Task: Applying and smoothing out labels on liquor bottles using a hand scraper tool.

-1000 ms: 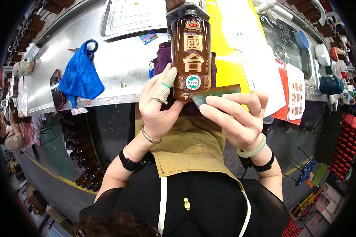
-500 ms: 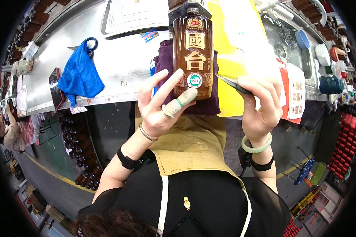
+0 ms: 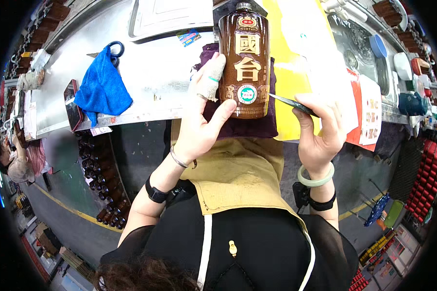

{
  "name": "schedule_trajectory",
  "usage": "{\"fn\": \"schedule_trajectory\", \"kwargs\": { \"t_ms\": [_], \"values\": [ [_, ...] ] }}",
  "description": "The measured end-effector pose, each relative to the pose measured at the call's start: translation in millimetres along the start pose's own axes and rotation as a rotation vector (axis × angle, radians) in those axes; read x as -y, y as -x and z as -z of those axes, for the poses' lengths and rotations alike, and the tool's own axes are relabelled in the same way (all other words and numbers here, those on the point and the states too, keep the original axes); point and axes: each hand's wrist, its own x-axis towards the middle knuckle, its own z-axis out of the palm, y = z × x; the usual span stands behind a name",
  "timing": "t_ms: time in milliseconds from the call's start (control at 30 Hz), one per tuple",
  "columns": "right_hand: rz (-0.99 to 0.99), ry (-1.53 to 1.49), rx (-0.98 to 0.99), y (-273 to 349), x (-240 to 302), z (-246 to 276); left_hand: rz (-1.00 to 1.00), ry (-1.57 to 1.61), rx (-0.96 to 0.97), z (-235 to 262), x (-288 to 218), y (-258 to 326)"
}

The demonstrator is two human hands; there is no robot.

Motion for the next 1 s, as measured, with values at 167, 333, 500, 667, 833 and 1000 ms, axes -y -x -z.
{"fn": "schedule_trajectory", "kwargs": {
  "t_ms": [167, 333, 500, 667, 833, 1000],
  "values": [
    [-0.048, -0.022, 0.016, 2, 2, 2, -0.075, 0.172, -0.016, -1, 11, -1],
    [-0.014, -0.018, 0.026, 1, 1, 1, -0.125, 0.053, 0.026, 1, 12, -5],
    [-0.008, -0.055, 0.012, -2, 3, -1, -0.128, 0.054, 0.027, 0, 14, -4],
    [0.176, 0.053, 0.069, -4, 5, -5, -0.101, 0.223, 0.046, 4, 18, 1],
    [0.388, -0.036, 0.41, 0, 28, 8, -0.224, -0.284, 0.008, 5, 20, -7],
    [0.267, 0.139, 0.076, -18, 5, -2, -0.347, -0.409, -0.11, 3, -15, -1]
  ]
}}
